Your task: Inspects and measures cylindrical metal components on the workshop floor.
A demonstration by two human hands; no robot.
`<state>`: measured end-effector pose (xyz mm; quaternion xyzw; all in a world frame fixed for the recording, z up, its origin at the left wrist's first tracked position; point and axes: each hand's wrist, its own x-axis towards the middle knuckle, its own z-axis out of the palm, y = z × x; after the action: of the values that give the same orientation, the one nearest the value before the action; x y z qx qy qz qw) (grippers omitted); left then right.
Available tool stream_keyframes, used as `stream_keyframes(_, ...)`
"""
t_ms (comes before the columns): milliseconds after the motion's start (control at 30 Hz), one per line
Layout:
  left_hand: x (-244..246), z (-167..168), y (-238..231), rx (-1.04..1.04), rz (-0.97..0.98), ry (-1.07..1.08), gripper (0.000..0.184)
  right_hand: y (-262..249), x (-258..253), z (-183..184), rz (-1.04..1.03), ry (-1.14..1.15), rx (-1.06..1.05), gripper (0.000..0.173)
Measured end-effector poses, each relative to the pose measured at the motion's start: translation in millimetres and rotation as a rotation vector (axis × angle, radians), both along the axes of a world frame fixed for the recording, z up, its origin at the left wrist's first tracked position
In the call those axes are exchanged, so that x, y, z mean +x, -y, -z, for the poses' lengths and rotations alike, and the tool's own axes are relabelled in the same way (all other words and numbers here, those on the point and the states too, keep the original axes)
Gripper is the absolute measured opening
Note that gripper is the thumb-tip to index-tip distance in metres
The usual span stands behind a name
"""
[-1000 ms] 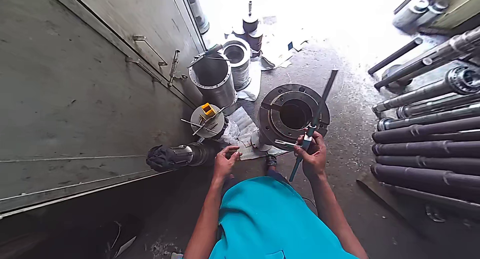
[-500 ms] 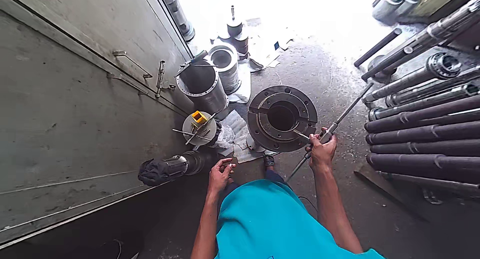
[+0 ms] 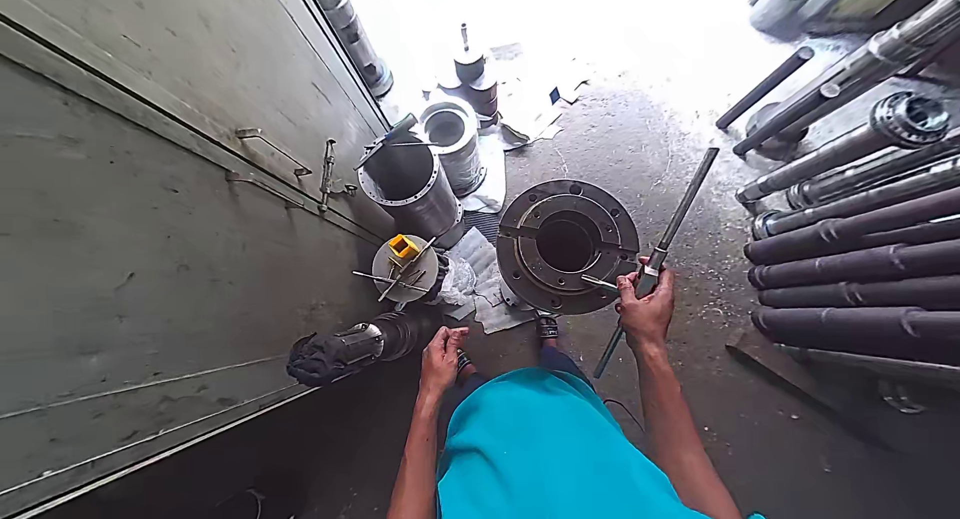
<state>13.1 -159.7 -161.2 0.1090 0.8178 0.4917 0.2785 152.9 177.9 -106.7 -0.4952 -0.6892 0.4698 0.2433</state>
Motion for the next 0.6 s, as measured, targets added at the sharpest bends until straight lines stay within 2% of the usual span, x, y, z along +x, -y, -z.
stream_keyframes(100,-3,2,2,-0.034,0.180,0.008,0.044,3,2,-4,-0.031,-0.036,-0.016,0.058)
stream_keyframes(200,-1,-1,-3,-0.130,0.209,0.033,0.040,6,4,-7,-0.106,-0.114,-0.011,0.058)
stream_keyframes(300,0,-4,-10,-0.121,0.240,0.097,0.040,12,0,-10,-0.212,-0.220,-0.007,0.059)
stream_keyframes(433,3,-13,-31,0.104,0.401,0.174,0.045,35,-24,-16,-0.281,-0.406,-0.065,0.061)
stream_keyframes(533,13,-43,-70,0.387,0.472,0.155,0.052,66,-53,-34,-0.341,-0.567,-0.226,0.060)
stream_keyframes(600,17,-62,-91,0.421,0.469,0.084,0.058,86,-68,-44,-0.421,-0.659,-0.324,0.057)
